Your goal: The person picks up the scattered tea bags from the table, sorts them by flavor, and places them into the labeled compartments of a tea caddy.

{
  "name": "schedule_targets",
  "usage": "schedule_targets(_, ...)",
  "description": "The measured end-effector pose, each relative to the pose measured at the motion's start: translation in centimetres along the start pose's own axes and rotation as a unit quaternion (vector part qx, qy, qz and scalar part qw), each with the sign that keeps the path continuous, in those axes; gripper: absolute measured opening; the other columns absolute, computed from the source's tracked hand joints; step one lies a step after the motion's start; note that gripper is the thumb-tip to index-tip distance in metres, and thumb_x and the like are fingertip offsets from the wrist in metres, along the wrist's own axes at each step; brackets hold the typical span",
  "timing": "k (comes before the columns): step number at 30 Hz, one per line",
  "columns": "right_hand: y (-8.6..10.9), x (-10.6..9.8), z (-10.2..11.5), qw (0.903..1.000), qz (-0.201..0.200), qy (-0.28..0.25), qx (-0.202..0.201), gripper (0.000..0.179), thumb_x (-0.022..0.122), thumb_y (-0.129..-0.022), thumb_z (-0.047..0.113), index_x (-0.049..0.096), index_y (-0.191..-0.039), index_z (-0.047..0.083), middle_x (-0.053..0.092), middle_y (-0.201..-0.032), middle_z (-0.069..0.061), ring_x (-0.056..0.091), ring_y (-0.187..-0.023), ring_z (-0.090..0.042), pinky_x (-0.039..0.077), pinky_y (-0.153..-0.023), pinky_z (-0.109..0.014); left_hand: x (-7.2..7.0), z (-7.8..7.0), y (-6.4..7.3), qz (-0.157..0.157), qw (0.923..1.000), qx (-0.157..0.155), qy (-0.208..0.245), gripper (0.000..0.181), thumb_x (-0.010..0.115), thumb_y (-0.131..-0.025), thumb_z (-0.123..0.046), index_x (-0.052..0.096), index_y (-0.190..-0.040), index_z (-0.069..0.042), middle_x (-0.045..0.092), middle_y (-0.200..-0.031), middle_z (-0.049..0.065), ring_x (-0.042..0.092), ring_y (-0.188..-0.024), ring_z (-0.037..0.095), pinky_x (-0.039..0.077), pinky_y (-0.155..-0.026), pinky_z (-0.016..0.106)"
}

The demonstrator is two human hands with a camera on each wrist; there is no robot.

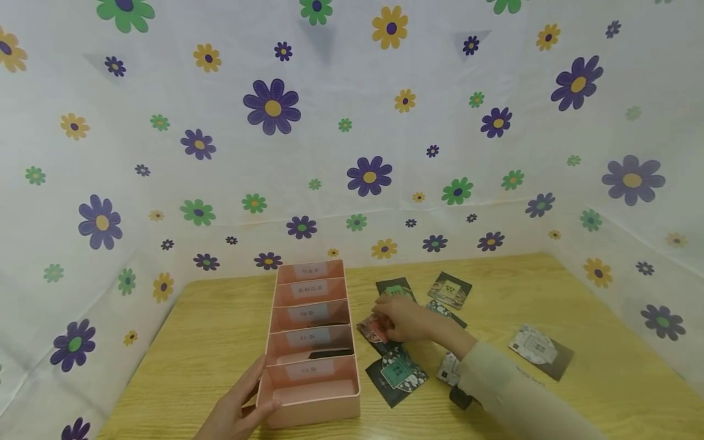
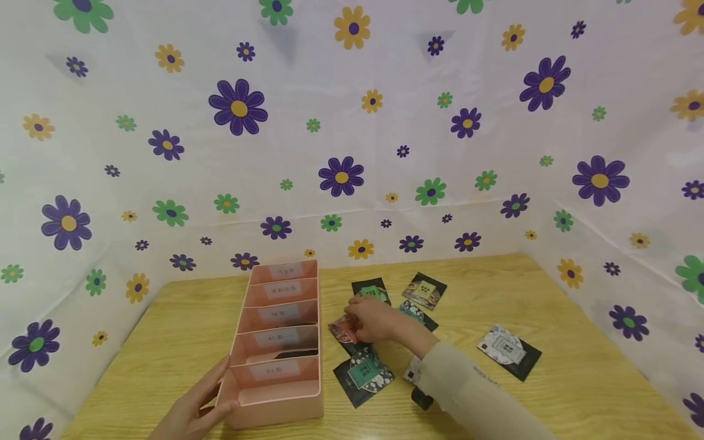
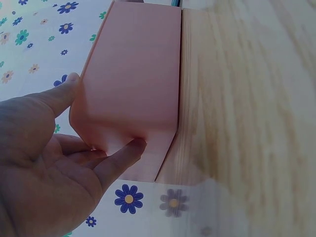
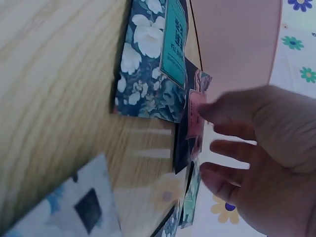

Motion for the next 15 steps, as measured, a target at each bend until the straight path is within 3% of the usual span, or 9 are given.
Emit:
schedule_targets(1,0.0,0.1,0.0,0.9997,0.023,0.001,-0.003,0.030,0.074,-0.085,-0.001,0.069,-0.114,0.001,0.066,-0.114,-0.020,0.062,-0.100,-0.037,0.053,-0.084,-0.049,0.0,0.0,0.0,0.000,1.0000,-0.003,0.001,0.083,0.073,-0.099,-0.025,0.026,-0.164,-0.007,0.025,-0.165,0.027,0.041,-0.140,0.053,0.060,-0.089,0.044)
schedule_targets(4,0.1,0.3,0.0,0.9974,0.069,0.007,0.018,0.041,0.073,-0.087,0.004,0.066,-0.128,0.000,0.060,-0.137,-0.022,0.056,-0.125,-0.045,0.049,-0.102,-0.056,0.0,0.1,0.0,0.001,1.0000,-0.005,0.001,0.083,0.073,-0.099,-0.026,0.026,-0.165,-0.007,0.025,-0.165,0.027,0.042,-0.140,0.053,0.060,-0.089,0.043)
schedule_targets(6,0.1,0.4,-0.1,0.9968,0.075,0.010,0.026,0.047,0.074,-0.088,0.007,0.065,-0.133,0.001,0.064,-0.129,-0.018,0.058,-0.120,-0.042,0.050,-0.099,-0.055,0.0,0.1,0.0,0.003,1.0000,-0.001,0.001,0.083,0.073,-0.099,-0.026,0.026,-0.165,-0.007,0.025,-0.166,0.027,0.042,-0.140,0.053,0.060,-0.090,0.043)
schedule_targets(9,0.0,0.4,-0.4,0.9985,0.050,0.022,0.012,0.039,0.080,-0.087,0.010,0.069,-0.124,0.003,0.067,-0.107,-0.007,0.062,-0.098,-0.025,0.053,-0.086,-0.043,-0.1,0.1,-0.1,0.006,1.0000,0.004,0.001,0.083,0.073,-0.099,-0.024,0.025,-0.165,-0.006,0.024,-0.166,0.027,0.041,-0.140,0.054,0.060,-0.090,0.043)
schedule_targets(11,-0.1,0.3,-0.6,0.9992,0.026,0.029,-0.001,0.036,0.085,-0.084,0.014,0.072,-0.116,0.006,0.063,-0.090,0.000,0.054,-0.081,-0.015,0.048,-0.077,-0.037,-0.1,0.1,-0.1,0.007,1.0000,0.005,0.001,0.083,0.073,-0.099,-0.024,0.024,-0.165,-0.006,0.024,-0.166,0.028,0.041,-0.140,0.054,0.060,-0.089,0.043)
schedule_targets(15,-0.1,0.3,-1.1,0.9996,-0.004,0.027,-0.002,0.038,0.089,-0.082,0.019,0.073,-0.114,0.006,0.062,-0.090,0.002,0.050,-0.080,-0.010,0.046,-0.083,-0.038,-0.1,0.2,-0.1,0.008,1.0000,0.003,0.004,0.084,0.073,-0.099,-0.025,0.024,-0.165,-0.006,0.023,-0.166,0.028,0.040,-0.140,0.055,0.061,-0.088,0.043)
Point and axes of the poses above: each hand's wrist, its own y-axis away from the middle knuckle, its own x-axis out of the palm, z = x × y, the point moved 3 cm from there along -y, towards the middle knuckle
